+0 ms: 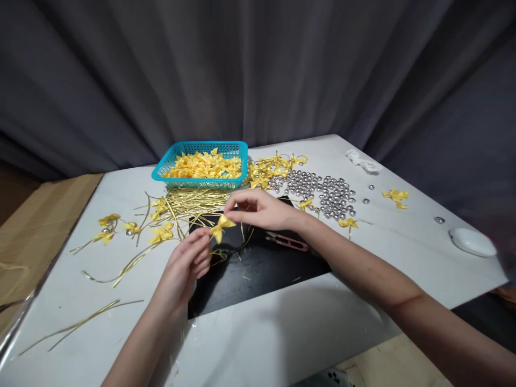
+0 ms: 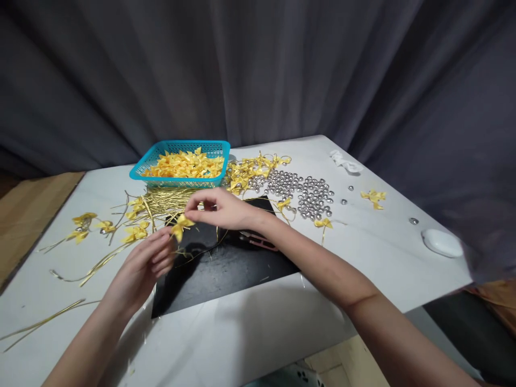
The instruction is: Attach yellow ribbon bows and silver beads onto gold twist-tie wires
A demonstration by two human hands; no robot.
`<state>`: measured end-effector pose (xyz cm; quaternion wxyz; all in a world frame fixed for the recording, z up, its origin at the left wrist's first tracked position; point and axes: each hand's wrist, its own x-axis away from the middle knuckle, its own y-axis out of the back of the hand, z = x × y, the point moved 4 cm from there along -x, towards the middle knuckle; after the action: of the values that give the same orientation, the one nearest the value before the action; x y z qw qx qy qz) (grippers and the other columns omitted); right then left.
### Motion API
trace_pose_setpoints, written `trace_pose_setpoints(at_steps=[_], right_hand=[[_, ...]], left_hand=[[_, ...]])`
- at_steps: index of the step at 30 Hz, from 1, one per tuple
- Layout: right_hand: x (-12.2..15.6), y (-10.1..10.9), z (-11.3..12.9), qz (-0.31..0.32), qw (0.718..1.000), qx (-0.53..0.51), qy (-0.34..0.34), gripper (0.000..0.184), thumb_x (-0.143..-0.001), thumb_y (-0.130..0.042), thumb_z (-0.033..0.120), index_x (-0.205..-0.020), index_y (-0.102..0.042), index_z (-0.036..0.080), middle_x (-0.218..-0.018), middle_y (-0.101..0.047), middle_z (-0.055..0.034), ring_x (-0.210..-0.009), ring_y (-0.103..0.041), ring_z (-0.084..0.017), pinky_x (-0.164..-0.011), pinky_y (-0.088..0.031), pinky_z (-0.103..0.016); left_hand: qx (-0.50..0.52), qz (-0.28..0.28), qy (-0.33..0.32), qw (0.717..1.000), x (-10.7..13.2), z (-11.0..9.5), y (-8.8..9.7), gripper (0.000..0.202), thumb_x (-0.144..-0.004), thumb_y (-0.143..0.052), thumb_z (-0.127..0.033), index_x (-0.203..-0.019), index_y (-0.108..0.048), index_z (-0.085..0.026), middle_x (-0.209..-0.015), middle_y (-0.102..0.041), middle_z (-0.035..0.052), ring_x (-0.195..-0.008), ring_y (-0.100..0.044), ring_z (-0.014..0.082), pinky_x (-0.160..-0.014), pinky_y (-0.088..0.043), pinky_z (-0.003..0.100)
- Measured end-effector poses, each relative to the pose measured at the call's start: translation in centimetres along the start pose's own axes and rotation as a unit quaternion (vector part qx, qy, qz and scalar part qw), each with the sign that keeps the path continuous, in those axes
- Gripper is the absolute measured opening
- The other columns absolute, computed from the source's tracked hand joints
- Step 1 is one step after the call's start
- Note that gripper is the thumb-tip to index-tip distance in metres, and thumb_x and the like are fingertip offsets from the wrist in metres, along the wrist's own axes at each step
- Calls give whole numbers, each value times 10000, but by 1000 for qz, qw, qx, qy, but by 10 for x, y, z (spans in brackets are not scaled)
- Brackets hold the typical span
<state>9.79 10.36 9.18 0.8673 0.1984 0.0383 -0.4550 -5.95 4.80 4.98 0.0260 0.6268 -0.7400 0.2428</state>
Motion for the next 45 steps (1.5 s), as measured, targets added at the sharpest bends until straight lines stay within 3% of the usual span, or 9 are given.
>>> trace_pose_setpoints(at_steps=[7, 13, 17, 20, 22, 26, 29, 34, 45], right_hand=[[4, 34, -1, -102, 991, -61, -58, 137, -808, -573, 251, -767, -560, 121, -693, -546, 18, -464, -372, -22, -412, -266, -163], [6, 51, -3, -142, 986, -76, -33, 152, -786, -584, 270, -766, -560, 122, -688, -536, 23, -422, -379, -11, -400, -306, -156], [6, 50, -2, -138, 985, -90, -58, 118, -793, -563, 234, -758, -537, 123, -696, -534, 15, -428, -394, -17, -400, -324, -154], [6, 47, 2, -135, 982, -113, -69, 84, -803, -531, 190, -756, -524, 120, -749, -551, 0, -425, -406, -12, -401, -338, -153], [7, 41, 5, -120, 982, -125, -78, 73, -807, -515, 165, -751, -522, 119, -759, -556, -1, -419, -407, -7, -397, -337, -148], [7, 20, 11, -45, 982, -157, -90, 80, -827, -496, 155, -757, -515, 119, -736, -549, 8, -421, -410, -3, -398, -323, -134], [8, 2, 13, -4, 979, -184, -94, 83, -837, -498, 162, -768, -511, 118, -684, -518, 22, -424, -405, -6, -404, -317, -131], [8, -9, 11, 23, 975, -193, -107, 90, -849, -501, 165, -777, -513, 112, -699, -530, 17, -424, -391, -2, -403, -316, -131], [7, 5, -1, -109, 927, -327, -147, 78, -830, -523, 148, -752, -523, 139, -763, -546, 19, -435, -381, -5, -389, -339, -131]], left_hand=[[-106, -18, -1, 994, -6, 2, 9, 330, -636, -730, -423, -775, -611, -148, -472, -268, -110, -421, -190, 36, -389, -171, 145], [-246, 40, -8, 968, -5, 4, 5, 313, -730, -625, -476, -781, -593, -169, -516, -345, -84, -453, -256, 63, -416, -200, 173], [-362, 138, 2, 922, -1, 5, 2, 309, -803, -522, -482, -775, -585, -181, -623, -472, -41, -536, -383, 96, -484, -289, 197], [-456, 245, 27, 855, 2, 11, 5, 304, -857, -445, -452, -804, -602, -197, -745, -576, -2, -678, -497, 146, -613, -373, 234], [-493, 250, 22, 833, 2, 12, 7, 286, -872, -426, -435, -857, -601, -209, -801, -596, 6, -728, -523, 162, -659, -390, 249], [-427, 42, -129, 894, -2, -7, 2, 276, -847, -490, -395, -1074, -515, -238, -796, -534, -18, -662, -491, 136, -583, -379, 225], [-334, -21, -212, 918, 1, -12, -11, 262, -790, -585, -343, -1020, -530, -230, -757, -504, -36, -609, -456, 110, -559, -374, 206], [-267, -39, -214, 939, 4, -7, -16, 149, -778, -608, -327, -743, -561, -191, -658, -477, -36, -600, -422, 106, -550, -356, 201], [-237, 32, -175, 955, 8, -1, -14, 222, -817, -547, -403, -720, -508, -207, -613, -409, -47, -536, -350, 112, -519, -314, 229]])
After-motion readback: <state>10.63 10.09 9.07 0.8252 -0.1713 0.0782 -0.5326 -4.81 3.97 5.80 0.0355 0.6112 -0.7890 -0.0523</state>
